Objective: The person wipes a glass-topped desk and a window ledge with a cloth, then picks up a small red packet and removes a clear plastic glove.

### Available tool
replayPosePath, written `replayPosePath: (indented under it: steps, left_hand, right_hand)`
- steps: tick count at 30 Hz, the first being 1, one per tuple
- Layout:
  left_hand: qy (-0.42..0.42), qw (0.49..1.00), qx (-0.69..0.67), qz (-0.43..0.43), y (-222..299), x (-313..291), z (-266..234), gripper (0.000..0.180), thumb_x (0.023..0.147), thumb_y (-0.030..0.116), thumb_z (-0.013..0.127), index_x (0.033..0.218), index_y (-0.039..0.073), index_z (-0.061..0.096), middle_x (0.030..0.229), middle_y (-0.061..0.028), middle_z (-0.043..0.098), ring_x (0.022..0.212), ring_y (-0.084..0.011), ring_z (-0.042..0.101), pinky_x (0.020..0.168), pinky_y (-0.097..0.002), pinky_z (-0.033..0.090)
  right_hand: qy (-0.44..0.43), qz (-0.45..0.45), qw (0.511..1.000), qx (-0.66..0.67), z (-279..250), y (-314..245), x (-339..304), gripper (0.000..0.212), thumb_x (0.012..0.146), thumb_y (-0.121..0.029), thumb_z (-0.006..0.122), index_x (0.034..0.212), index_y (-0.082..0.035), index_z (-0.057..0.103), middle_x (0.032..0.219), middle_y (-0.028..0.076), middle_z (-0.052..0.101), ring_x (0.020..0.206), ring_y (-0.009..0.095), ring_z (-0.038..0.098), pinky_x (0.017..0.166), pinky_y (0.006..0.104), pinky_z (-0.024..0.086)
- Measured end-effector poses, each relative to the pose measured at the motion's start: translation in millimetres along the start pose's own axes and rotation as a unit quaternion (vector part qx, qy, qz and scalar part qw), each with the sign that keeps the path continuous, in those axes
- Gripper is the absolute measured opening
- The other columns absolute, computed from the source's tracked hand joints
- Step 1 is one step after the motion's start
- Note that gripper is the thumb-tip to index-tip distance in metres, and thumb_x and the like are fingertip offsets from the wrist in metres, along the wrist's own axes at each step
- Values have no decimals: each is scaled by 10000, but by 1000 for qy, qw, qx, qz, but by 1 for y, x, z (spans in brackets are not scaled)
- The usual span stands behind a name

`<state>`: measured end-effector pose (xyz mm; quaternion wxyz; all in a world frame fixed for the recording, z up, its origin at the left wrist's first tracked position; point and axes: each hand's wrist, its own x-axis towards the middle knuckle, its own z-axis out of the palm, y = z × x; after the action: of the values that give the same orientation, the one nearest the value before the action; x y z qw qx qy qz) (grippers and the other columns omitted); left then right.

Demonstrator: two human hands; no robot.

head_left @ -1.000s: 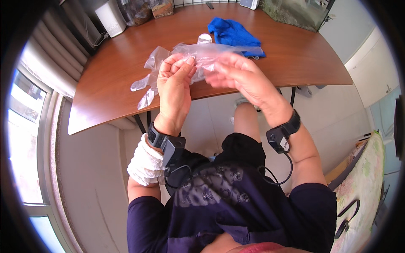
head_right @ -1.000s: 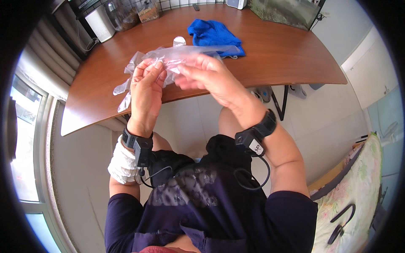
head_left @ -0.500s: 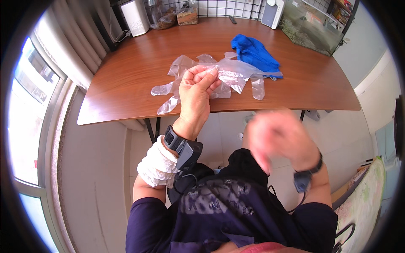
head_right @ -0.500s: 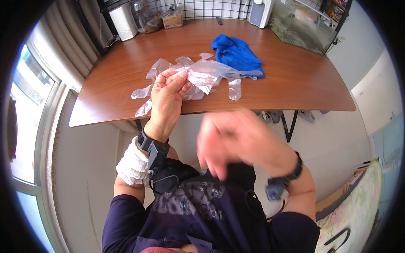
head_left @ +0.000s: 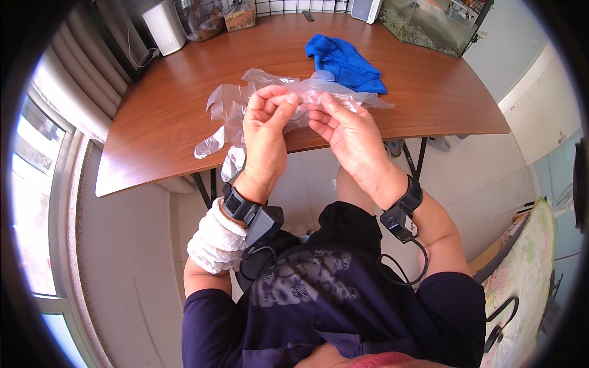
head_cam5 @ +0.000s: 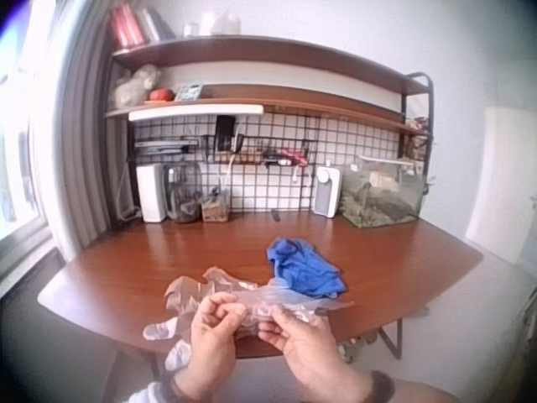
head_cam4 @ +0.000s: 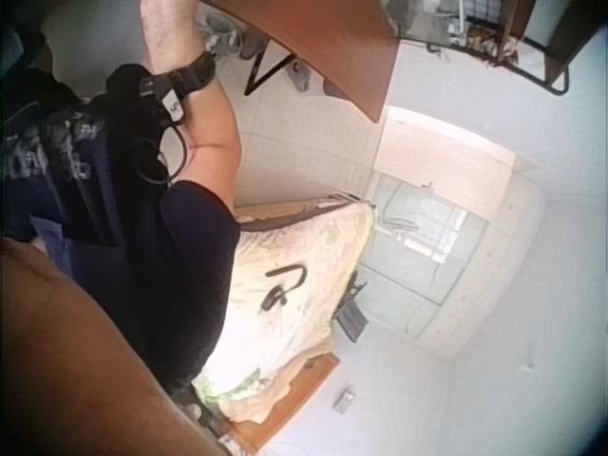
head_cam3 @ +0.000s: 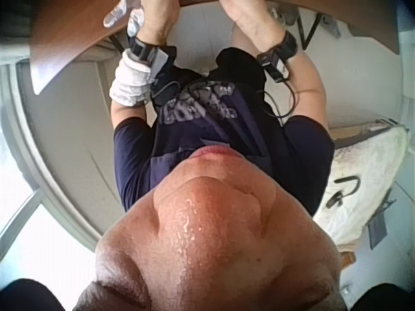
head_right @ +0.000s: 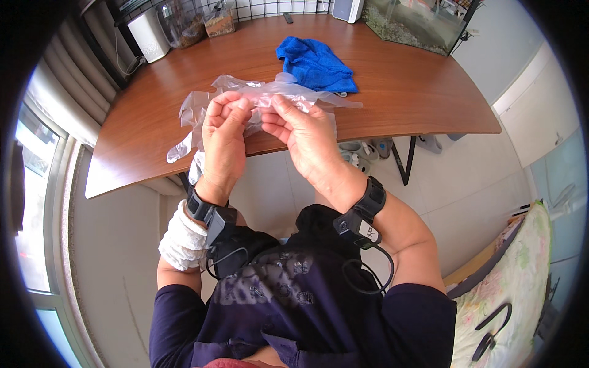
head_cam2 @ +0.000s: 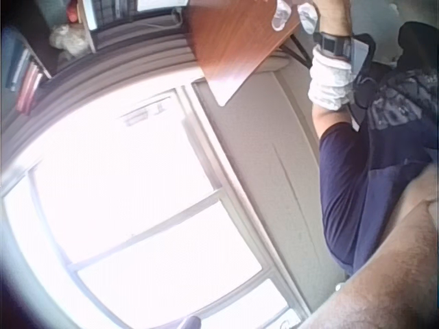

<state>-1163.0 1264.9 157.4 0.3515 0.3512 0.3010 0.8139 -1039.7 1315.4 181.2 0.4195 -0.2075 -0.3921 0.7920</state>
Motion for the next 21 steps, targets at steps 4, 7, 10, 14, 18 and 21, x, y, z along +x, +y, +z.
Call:
replayPosePath:
  steps: [4, 7, 10, 14, 18, 21]
  left_hand:
    - [-62, 991, 69, -93, 12, 7, -4, 315, 909, 330, 528, 1066, 57, 538, 1039, -31, 566, 923, -92, 514, 801, -260, 413]
    - [-72, 990, 40, -117, 17, 4, 2, 283, 873, 277, 601, 1057, 67, 552, 1006, -11, 565, 922, -96, 512, 799, -256, 413]
    - [-67, 989, 106, -72, 17, 2, 12, 175, 836, 160, 650, 965, 54, 597, 989, -4, 567, 875, -88, 520, 776, -247, 420]
    - [-115, 978, 174, -22, 7, 6, -3, 20, 812, 4, 631, 797, 13, 621, 923, 0, 568, 751, -70, 529, 711, -215, 430]
    - [8, 976, 193, 103, -2, 13, -13, 37, 805, 0, 631, 792, 6, 597, 914, -2, 528, 774, -75, 511, 665, -208, 434]
    - [69, 938, 279, 192, -7, 10, -6, 55, 808, -5, 622, 773, 7, 581, 938, -16, 516, 767, -77, 496, 663, -210, 435]
  right_hand:
    - [-17, -29, 997, -70, -5, -3, 5, 189, 827, -262, 670, 826, -79, 623, 732, -15, 598, 627, 50, 529, 562, 191, 435]
    - [-27, -53, 990, -131, -4, 1, 9, 192, 830, -265, 667, 790, -84, 619, 697, -25, 584, 596, 42, 510, 529, 177, 406]
    - [-39, -84, 984, -151, -3, 4, 11, 196, 827, -267, 671, 775, -84, 622, 671, -34, 570, 568, 30, 485, 503, 170, 380]
    - [-51, -105, 979, -169, -3, -2, 19, 210, 818, -260, 681, 768, -65, 622, 684, -29, 575, 555, 33, 469, 496, 179, 378]
    - [-83, -145, 921, -353, -7, -15, 25, 227, 799, -210, 691, 709, -17, 612, 654, -13, 570, 542, 50, 474, 491, 200, 387]
    - [-61, -245, 840, -481, -13, -17, 32, 221, 753, -140, 692, 641, 4, 568, 581, 30, 538, 500, 105, 490, 474, 261, 398]
